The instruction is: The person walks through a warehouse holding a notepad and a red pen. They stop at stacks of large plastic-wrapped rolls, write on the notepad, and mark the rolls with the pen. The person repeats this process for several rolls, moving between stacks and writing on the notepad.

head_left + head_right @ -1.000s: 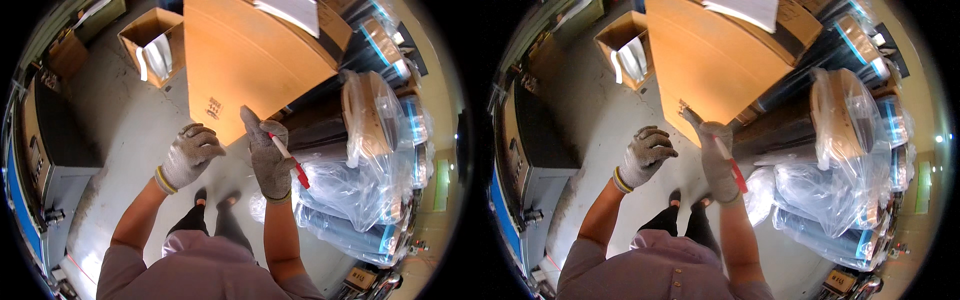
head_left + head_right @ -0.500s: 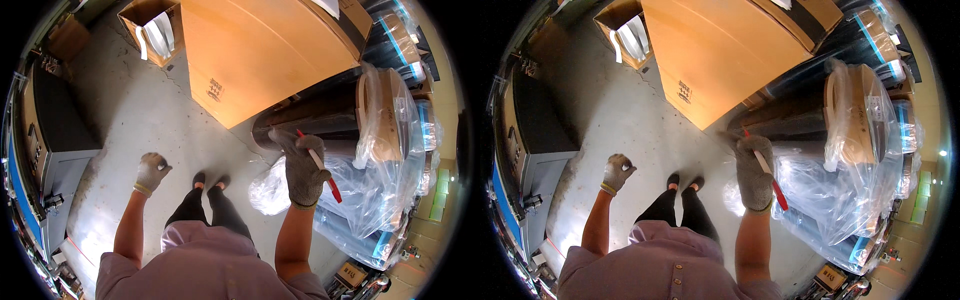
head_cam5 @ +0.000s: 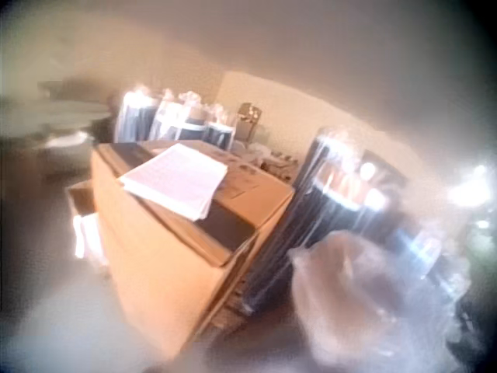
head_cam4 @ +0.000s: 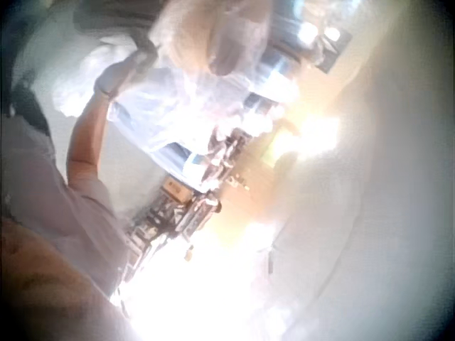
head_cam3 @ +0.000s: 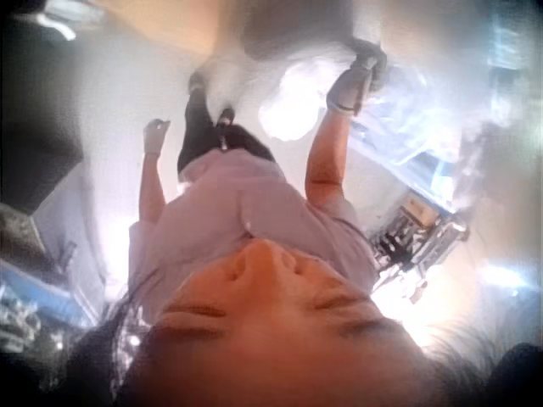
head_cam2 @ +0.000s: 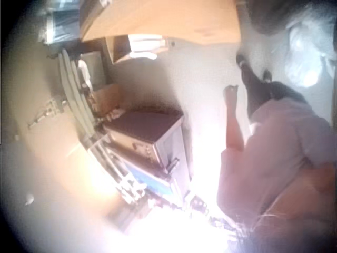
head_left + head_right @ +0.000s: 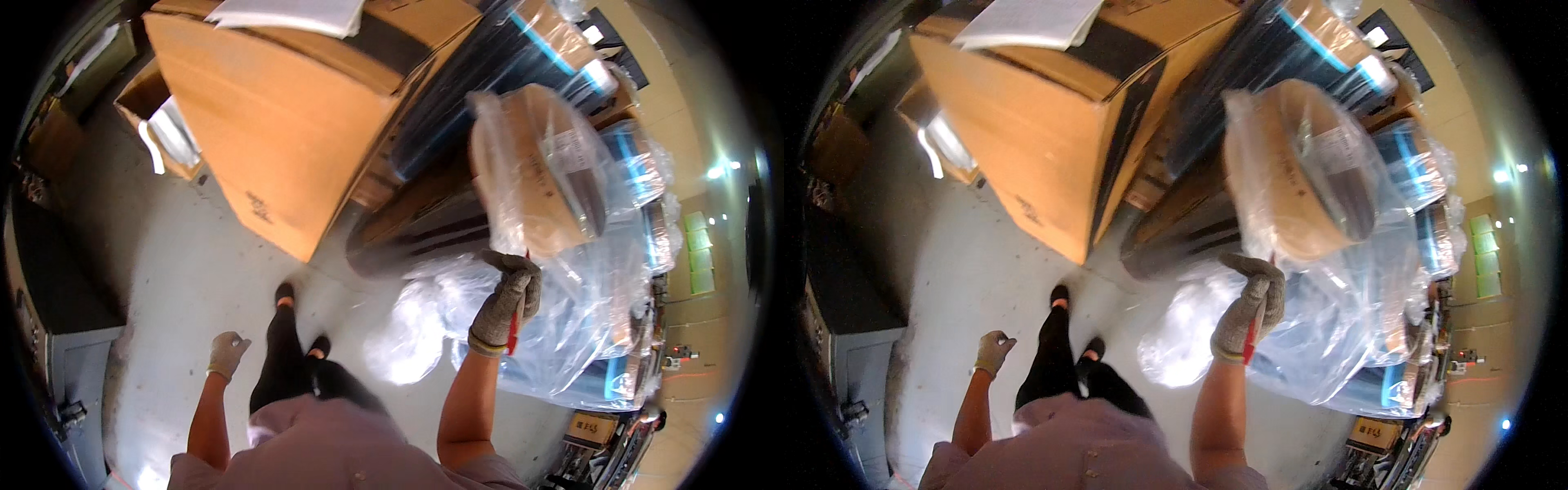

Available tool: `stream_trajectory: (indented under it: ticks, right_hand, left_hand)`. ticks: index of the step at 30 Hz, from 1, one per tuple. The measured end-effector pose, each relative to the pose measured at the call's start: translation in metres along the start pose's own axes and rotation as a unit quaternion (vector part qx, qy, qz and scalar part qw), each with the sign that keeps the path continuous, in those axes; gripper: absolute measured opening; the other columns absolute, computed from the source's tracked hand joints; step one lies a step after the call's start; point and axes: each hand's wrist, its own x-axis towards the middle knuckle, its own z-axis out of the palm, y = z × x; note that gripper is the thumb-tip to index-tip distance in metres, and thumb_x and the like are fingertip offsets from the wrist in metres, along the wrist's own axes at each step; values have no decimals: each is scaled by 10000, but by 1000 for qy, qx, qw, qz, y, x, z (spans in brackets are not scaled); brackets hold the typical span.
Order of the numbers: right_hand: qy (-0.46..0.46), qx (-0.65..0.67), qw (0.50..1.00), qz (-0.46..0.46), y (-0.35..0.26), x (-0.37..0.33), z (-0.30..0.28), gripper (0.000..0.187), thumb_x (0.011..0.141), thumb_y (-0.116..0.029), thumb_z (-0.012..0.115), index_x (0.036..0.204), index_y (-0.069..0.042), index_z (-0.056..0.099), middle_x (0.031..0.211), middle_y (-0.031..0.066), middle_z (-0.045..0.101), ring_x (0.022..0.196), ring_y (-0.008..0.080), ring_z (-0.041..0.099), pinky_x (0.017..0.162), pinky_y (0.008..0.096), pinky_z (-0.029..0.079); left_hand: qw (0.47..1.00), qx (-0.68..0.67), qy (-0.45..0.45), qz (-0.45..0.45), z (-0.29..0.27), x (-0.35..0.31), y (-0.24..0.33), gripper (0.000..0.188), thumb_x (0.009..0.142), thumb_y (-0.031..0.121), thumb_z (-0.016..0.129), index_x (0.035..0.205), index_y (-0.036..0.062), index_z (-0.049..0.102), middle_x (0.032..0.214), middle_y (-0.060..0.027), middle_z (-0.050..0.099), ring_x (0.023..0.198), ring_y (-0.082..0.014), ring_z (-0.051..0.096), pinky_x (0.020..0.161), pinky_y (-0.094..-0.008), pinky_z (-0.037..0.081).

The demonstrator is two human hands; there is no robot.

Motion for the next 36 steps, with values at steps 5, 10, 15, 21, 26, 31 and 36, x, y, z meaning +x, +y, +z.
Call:
stream_trajectory:
  ticks: [5, 10, 15, 21, 26, 31, 36]
  right_hand:
    - [112, -38, 991, -57, 20, 53, 16, 324, 839, -179, 622, 1118, -16, 588, 1236, 166, 603, 1146, 292, 549, 964, 420, 430]
    - [49, -483, 851, -200, 53, 53, 28, 547, 771, -337, 689, 1267, -164, 537, 1454, 165, 432, 1355, 400, 372, 1149, 548, 142]
    - [86, -579, 771, -252, 73, 76, 2, 514, 762, -405, 715, 1195, -178, 558, 1520, 154, 329, 1412, 410, 250, 1138, 581, 138]
    - [135, -439, 870, -181, 30, 99, -26, 272, 698, -116, 757, 948, -104, 649, 1168, 101, 652, 1195, 330, 529, 1073, 495, 302]
    - [140, -451, 875, -109, 5, 84, -11, 341, 713, -113, 763, 1008, -37, 609, 1218, 153, 615, 1192, 362, 516, 1026, 490, 353]
    - [64, -432, 870, -231, 10, 31, 12, 368, 764, -94, 761, 1062, -33, 554, 1209, 206, 577, 1121, 361, 537, 982, 477, 382]
    - [-90, -457, 868, -174, 39, 54, 49, 347, 759, -111, 730, 1086, -131, 616, 1104, 85, 619, 1032, 316, 563, 907, 445, 401]
  left_hand:
    - [985, -102, -33, 137, -2, 36, 147, 328, 778, 288, 714, 779, -35, 655, 780, -200, 650, 753, -365, 617, 718, -404, 482]
    - [938, -138, -46, 316, 25, 82, 289, 231, 793, 221, 714, 797, 3, 641, 795, -151, 633, 768, -333, 621, 718, -393, 495]
    - [882, -175, 65, 433, 55, 110, 384, 284, 823, 210, 678, 1063, 70, 619, 1030, -162, 633, 901, -340, 631, 786, -416, 511]
    - [866, -245, 89, 427, 39, 132, 450, 486, 815, 173, 679, 1274, 118, 529, 1202, -160, 581, 1111, -349, 560, 938, -434, 462]
    - [826, -269, 12, 495, 31, 148, 466, 431, 786, 114, 688, 1197, 115, 559, 1204, -136, 560, 1130, -339, 526, 960, -437, 432]
    - [843, -144, 3, 519, 33, 173, 478, 298, 788, 147, 681, 1072, 116, 595, 1101, -167, 573, 1026, -363, 548, 960, -484, 417]
    - [852, -39, -5, 522, 18, 178, 481, 193, 781, 166, 665, 961, 104, 634, 1047, -171, 568, 1005, -357, 536, 951, -496, 394]
